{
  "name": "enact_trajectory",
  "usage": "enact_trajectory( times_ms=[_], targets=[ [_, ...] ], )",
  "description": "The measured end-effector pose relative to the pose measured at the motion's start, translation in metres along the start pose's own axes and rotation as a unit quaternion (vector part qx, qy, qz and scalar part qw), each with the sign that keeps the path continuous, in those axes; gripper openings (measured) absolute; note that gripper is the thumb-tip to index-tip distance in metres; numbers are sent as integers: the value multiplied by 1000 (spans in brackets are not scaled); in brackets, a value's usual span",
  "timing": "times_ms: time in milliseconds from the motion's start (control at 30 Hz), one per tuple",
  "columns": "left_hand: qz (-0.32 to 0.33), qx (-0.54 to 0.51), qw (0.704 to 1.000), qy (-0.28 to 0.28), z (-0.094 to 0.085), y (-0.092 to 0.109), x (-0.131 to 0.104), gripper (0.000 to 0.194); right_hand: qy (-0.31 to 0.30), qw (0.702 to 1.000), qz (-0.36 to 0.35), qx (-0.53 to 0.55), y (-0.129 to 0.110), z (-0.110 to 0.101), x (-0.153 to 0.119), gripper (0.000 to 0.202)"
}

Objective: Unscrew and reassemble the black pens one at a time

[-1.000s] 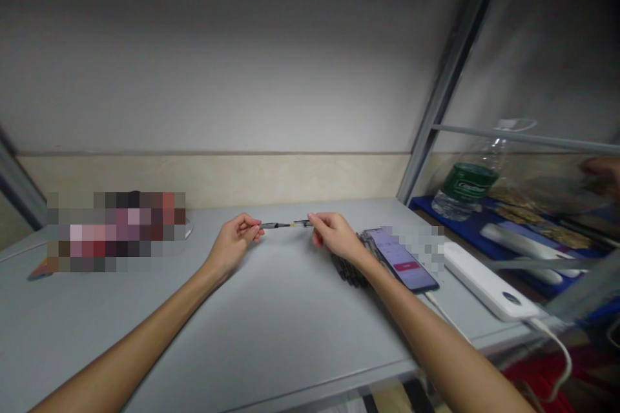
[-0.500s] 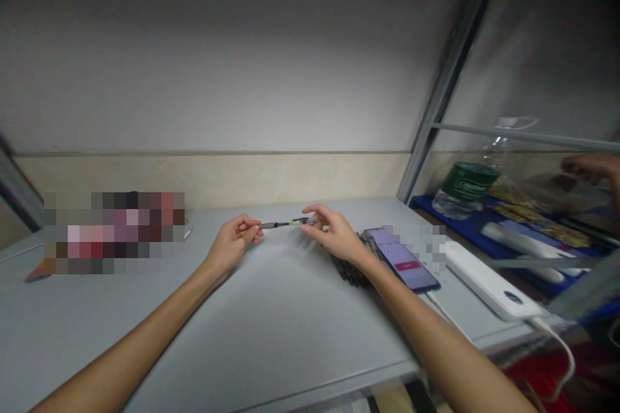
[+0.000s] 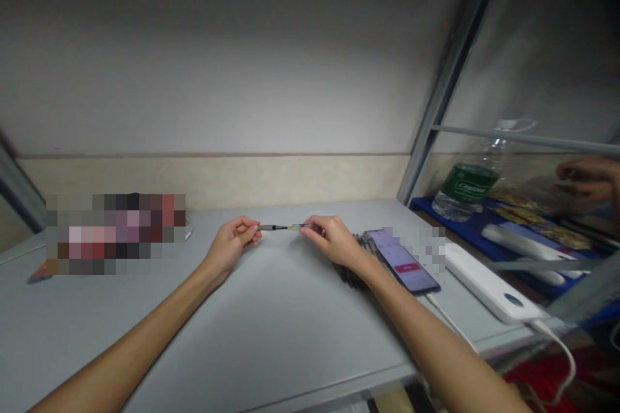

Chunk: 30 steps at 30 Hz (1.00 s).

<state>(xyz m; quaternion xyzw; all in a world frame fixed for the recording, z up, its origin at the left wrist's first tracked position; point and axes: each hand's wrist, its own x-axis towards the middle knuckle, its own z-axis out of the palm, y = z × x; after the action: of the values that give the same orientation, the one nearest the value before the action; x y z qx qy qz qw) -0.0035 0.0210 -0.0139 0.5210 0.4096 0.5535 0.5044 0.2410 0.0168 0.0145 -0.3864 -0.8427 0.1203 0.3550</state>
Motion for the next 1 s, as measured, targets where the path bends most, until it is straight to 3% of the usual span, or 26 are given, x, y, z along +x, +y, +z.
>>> enact_trajectory(
  times_ms=[233,367,467,567,633,700,800,933,1000],
  targets=[
    [-77,-109,989,-56,4,4,-4,20,43,998,-34,19,1,1,1,23],
    [-98,-61,987,-112,4,2,-4,26,35,997,-67,27,-1,0,0,24],
    [-38,17,992,-122,4,-1,-4,24,25,996,-74,30,-5,0,-1,23],
    [56,124,988,-69,5,1,-8,19,29,997,-46,55,-10,3,-3,25],
    [116,201,973,-18,8,7,-13,15,30,994,14,105,-12,5,-3,28],
    [180,270,946,21,12,14,-20,12,8,979,83,188,-12,8,-3,31],
    [262,295,918,39,16,24,-28,11,-21,928,152,339,-11,11,-2,34],
    [271,287,918,29,19,28,-31,11,-22,856,209,473,-13,13,0,33],
    [260,294,920,-1,21,26,-31,11,13,843,221,491,-14,14,1,35]
  ],
)
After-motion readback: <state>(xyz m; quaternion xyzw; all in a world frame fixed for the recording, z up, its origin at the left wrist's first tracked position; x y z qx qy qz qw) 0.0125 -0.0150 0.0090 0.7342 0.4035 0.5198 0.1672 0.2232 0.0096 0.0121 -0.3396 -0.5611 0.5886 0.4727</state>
